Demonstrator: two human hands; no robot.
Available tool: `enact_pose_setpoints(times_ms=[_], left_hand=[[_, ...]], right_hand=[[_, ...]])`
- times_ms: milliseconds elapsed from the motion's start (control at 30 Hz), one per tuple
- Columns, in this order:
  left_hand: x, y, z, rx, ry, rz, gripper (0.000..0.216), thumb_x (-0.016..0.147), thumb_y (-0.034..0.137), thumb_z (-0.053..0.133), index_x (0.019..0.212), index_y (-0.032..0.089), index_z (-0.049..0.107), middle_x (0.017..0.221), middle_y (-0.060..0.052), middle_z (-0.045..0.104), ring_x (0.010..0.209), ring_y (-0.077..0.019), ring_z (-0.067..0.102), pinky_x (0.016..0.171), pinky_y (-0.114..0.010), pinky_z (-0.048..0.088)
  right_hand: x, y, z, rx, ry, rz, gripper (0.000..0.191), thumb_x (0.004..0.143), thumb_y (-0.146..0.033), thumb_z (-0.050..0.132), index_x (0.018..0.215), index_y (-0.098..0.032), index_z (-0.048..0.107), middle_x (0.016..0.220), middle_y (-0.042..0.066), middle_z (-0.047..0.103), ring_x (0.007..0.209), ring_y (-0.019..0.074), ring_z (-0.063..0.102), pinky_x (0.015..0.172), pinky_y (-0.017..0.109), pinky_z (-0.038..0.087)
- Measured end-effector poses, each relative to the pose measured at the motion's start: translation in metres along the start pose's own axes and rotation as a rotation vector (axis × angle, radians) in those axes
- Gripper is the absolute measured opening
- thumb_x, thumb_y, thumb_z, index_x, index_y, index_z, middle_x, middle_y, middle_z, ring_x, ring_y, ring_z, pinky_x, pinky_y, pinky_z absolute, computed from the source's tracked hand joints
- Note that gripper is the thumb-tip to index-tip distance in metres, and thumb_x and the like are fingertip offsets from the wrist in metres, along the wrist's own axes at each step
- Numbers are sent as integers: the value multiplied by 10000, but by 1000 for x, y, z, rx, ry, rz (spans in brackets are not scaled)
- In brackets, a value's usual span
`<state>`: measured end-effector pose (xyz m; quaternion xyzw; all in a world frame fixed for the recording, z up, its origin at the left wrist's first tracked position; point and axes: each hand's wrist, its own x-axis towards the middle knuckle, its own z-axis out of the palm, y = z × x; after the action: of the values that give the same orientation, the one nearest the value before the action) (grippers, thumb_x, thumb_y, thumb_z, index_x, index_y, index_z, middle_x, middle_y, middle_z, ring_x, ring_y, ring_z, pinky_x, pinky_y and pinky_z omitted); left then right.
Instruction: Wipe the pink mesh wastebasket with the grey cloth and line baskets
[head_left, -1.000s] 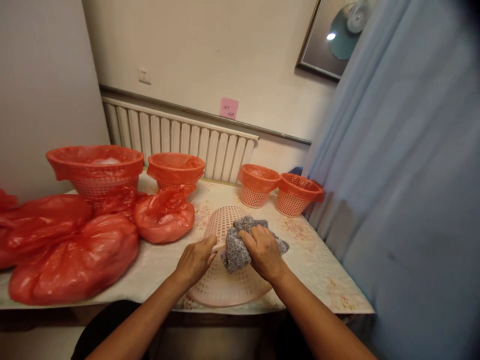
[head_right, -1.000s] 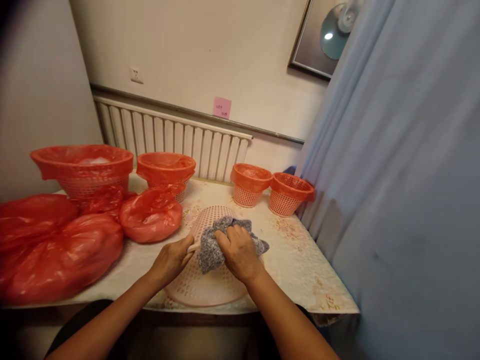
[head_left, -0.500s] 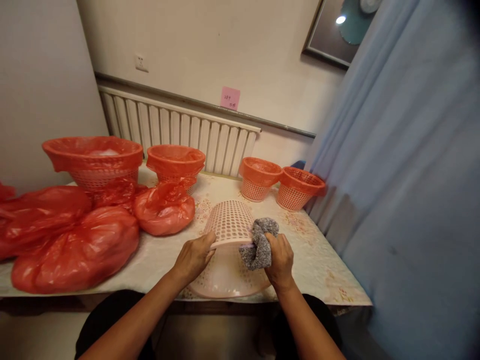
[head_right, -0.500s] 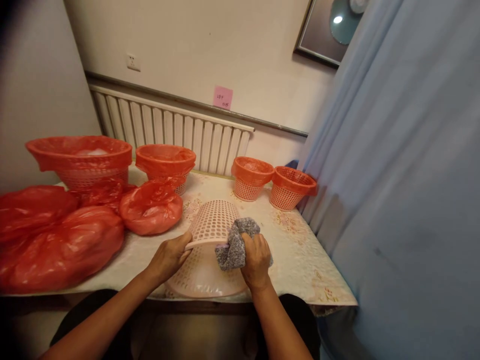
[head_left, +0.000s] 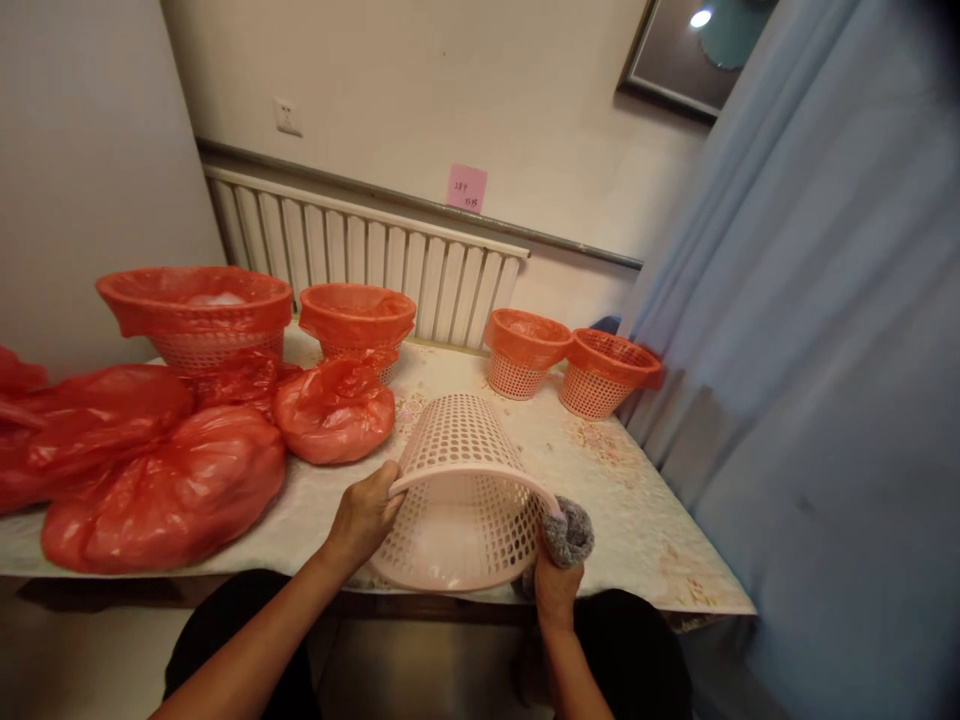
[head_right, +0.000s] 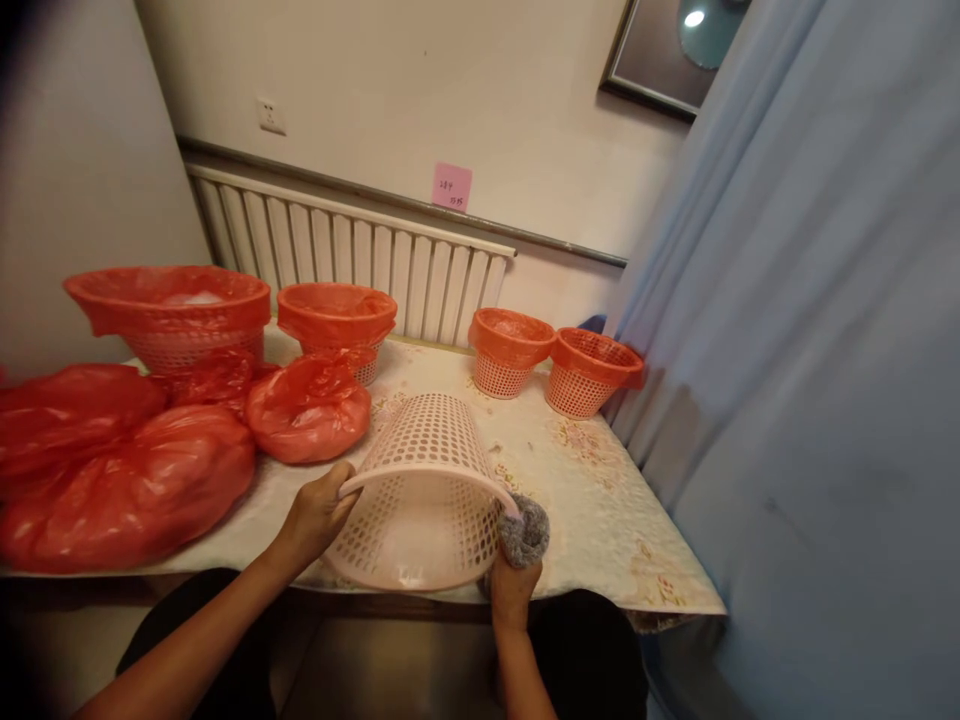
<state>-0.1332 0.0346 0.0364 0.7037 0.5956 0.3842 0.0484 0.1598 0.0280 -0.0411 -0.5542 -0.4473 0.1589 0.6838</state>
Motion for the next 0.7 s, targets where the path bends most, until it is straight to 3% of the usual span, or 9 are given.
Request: enact_pose_setpoints(times_ms=[100,200,267,333,433,533,700], left_hand=[[-6,-9,7,-18,76,-96,129,864,261,392,736,253,385,626,36,541,602,-177,589,591,-258,427],[-13,-11,18,-40,87,-152,145,888,312,386,763,248,422,647,27,582,593,-182,613,554,-259,453],[-14,-8,22,-42,85,-164,136,882,339,420,802,235,457,691,9,613,617,-194,634,553,-271,472],[-10,0,22,-26,108,-166,140,876,354,446,839,223,474,759,-20,626,687,-216,646,605,-300,492],[8,12,10,15,143,-128,123,875,327,458,882,209,490,889,-71,624,845,-254,633,732,-352,486],[28,17,-4,37,95,-49,81,872,273,468,892,211,515,844,-51,622,808,-244,628,715,-335,465],[38,15,-10,26,-13,76,100,846,165,471,922,211,517,817,-28,631,737,-204,630,661,-286,451]], right_hand=[[29,-26,7,-75,-64,-130,373,725,-342,629,1031,-134,671,891,97,697,841,237,631,754,339,497],[71,-71,20,-218,-146,-477,318,791,-215,521,1083,-160,634,1013,95,661,931,231,587,832,366,460],[93,-105,31,-374,-317,-707,316,821,-146,469,1092,-176,628,991,84,647,948,226,549,838,355,431],[103,-135,45,-528,-474,-848,285,832,-111,467,1051,-184,634,916,74,624,895,219,527,789,324,403],[101,-165,64,-690,-592,-991,247,845,-98,484,1023,-195,625,866,67,587,840,212,496,727,302,359],[93,-174,77,-735,-635,-1056,213,875,-106,472,995,-209,614,880,64,579,847,211,487,723,304,340],[93,-161,74,-705,-617,-1057,200,885,-124,481,1017,-200,611,867,61,572,848,212,485,739,313,347]])
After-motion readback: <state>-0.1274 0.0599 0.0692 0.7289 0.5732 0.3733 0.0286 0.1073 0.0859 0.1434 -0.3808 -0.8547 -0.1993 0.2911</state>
